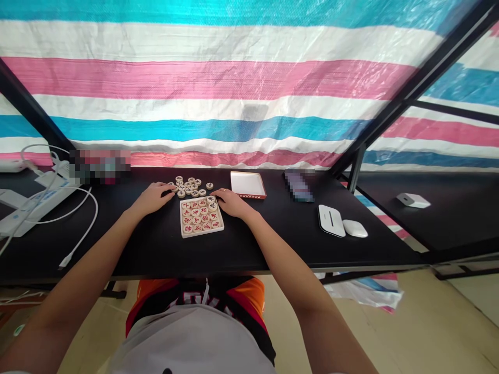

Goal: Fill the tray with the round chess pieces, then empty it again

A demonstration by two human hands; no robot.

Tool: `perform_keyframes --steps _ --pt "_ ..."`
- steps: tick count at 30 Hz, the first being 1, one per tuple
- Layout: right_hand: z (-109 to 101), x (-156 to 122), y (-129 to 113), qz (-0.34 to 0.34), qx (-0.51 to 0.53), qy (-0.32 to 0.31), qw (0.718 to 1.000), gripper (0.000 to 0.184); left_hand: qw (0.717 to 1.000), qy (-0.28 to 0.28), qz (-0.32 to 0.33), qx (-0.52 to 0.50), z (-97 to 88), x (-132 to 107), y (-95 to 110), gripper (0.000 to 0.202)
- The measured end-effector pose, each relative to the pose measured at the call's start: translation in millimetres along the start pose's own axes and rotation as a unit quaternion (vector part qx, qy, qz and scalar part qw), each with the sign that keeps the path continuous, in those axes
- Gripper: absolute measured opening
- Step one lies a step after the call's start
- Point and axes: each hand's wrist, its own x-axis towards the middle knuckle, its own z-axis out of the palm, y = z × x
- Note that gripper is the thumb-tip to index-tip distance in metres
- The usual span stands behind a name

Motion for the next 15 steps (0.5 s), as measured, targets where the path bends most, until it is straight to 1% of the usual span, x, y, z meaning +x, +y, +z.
perform_keyframes --steps 5,11,15 --pt "0.9 0.1 1.2 0.002 0.000 0.001 1.000 0.037 1.000 -0.013 -0.006 0.001 2.9 1.3 -0.4 0.041" --pt "0.2 0.2 0.0 0.002 -0.002 0.000 1.000 0.038 1.000 -0.014 0.007 0.007 3.4 1.7 2.1 0.042" --pt "-0.4 0.2 -1.1 0.004 0.001 -0.003 1.000 0.038 0.999 0.001 -0.030 0.023 -0.4 1.2 0.8 0.042"
